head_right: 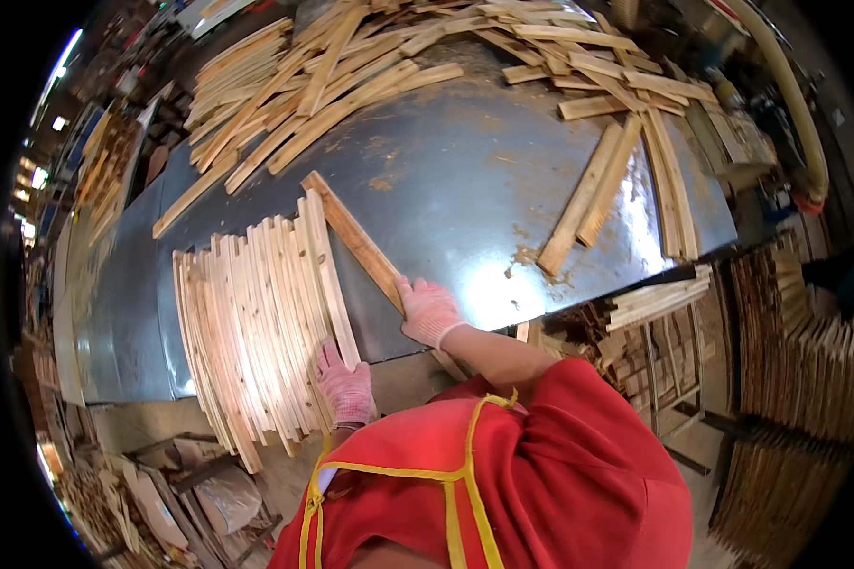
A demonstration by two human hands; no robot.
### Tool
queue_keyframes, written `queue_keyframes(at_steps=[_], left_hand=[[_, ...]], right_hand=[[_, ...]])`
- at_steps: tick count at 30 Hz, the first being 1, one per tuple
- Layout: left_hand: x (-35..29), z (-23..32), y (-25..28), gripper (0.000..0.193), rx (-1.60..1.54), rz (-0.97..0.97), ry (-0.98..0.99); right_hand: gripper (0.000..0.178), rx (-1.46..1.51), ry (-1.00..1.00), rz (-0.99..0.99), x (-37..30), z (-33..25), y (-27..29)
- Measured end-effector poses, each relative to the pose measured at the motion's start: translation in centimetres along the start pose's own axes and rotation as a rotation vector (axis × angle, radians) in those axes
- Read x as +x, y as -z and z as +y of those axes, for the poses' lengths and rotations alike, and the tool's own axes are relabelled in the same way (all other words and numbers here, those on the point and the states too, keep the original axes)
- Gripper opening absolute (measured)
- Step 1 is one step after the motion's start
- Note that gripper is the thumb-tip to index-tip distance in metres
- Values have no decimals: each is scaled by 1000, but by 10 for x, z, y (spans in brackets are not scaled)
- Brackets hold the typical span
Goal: The person picks up thin wooden planks from a large pile on a metal table and stacks them neatly into a separate pile. The person wears pink gloves and a red shirt with yellow straps. Another person is visible in the background working with similar materials.
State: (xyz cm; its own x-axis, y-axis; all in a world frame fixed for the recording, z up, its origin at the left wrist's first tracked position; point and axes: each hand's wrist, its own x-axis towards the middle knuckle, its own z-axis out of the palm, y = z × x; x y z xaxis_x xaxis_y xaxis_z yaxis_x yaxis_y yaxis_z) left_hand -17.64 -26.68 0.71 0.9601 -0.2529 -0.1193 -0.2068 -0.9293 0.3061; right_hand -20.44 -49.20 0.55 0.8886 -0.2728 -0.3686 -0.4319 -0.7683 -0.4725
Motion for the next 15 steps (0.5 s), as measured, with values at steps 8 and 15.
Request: queue_keyframes(at_steps=[8,15], left_hand=[[28,-14,-8,71,-211,38,-28],[34,15,-10,85,416,-31,-165]], right_hand=[[106,354,-31,-337,-44,-57,-42],[63,432,505,-107,20,61,-6]])
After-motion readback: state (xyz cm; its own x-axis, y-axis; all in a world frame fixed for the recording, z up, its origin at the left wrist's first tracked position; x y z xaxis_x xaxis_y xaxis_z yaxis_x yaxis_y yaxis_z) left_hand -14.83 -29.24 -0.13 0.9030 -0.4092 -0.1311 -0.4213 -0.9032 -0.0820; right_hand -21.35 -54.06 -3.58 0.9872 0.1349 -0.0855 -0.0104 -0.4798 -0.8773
